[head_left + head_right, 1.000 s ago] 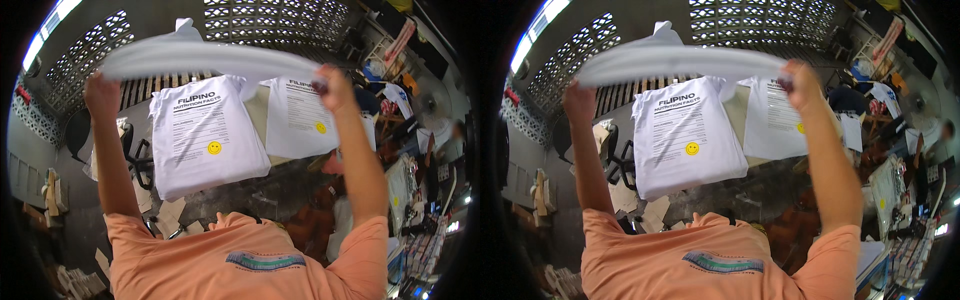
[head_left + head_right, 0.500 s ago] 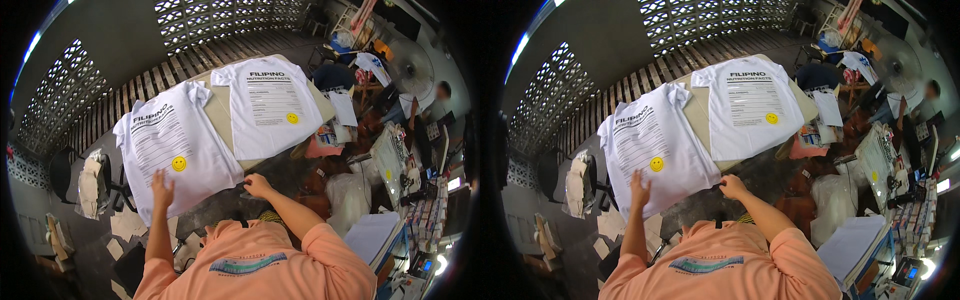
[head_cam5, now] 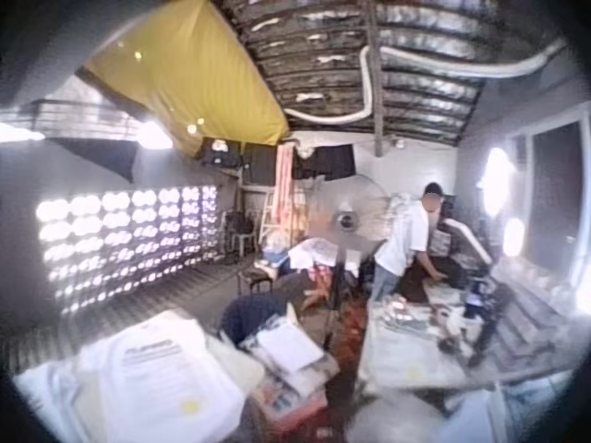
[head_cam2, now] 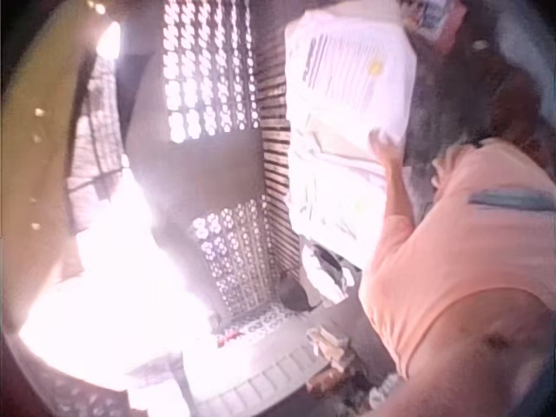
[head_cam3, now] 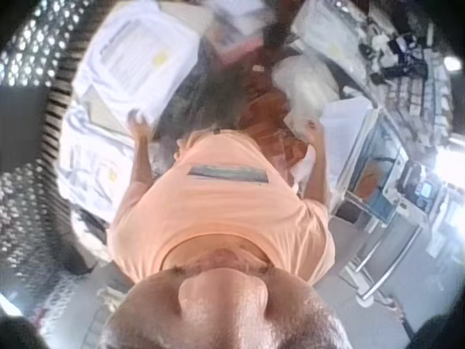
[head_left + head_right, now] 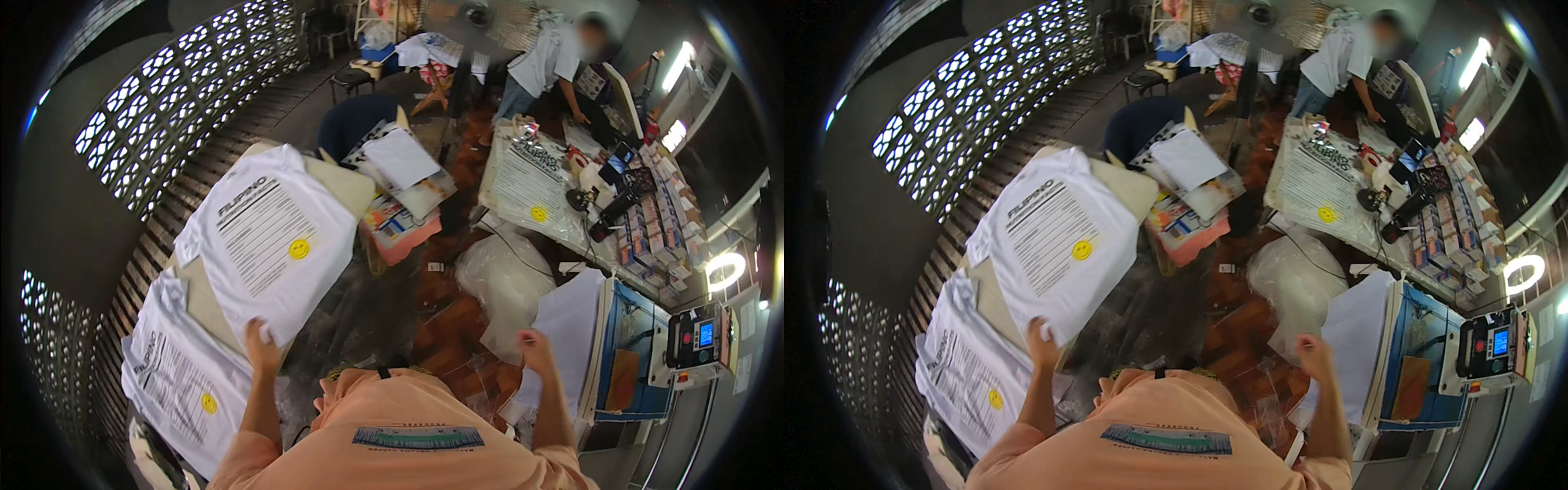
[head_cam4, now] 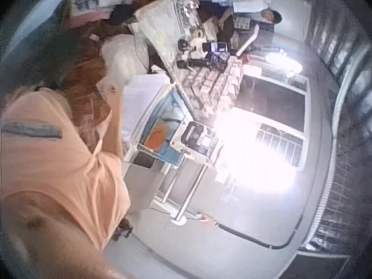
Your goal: The person places white t-shirts onto a heat press, aligns them, and operates the machine to apply a printed design. After each press, the person removes the t-shirt and sets it aside, repeating the process with additional shirts.
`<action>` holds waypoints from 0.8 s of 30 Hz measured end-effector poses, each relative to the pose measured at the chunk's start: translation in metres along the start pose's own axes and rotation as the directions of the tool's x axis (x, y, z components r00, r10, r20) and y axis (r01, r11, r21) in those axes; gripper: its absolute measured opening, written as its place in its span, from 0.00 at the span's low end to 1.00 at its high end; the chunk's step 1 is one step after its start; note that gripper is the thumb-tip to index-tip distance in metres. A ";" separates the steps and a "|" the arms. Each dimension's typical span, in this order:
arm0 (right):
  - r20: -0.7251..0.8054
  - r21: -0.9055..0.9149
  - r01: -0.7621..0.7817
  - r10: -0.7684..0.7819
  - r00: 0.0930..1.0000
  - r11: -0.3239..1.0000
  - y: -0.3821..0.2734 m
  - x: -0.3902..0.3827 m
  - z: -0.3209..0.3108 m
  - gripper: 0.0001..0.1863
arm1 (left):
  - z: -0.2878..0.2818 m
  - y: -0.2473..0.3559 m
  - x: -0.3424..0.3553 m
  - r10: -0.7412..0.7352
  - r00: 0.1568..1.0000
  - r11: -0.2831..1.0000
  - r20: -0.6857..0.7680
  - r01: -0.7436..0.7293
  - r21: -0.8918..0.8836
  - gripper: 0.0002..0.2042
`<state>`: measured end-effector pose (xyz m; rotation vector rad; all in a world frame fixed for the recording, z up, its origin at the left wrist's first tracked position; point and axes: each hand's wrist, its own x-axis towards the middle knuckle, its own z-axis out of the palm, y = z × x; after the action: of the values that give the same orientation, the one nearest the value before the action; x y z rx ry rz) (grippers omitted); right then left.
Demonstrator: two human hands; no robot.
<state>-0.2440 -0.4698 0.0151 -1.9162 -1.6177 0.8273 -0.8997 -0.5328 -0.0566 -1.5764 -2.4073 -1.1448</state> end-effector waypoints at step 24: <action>-0.994 -0.101 -0.898 -0.011 0.107 0.429 -0.030 0.008 -0.288 0.22 | 0.450 0.188 0.073 -0.335 -0.209 0.884 0.919 -0.406 0.231 0.16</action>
<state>-0.0565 -0.4533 0.2349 -2.7209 -0.3085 -1.0577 -0.6295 -0.1683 -0.2499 -2.7696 -2.4969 1.6869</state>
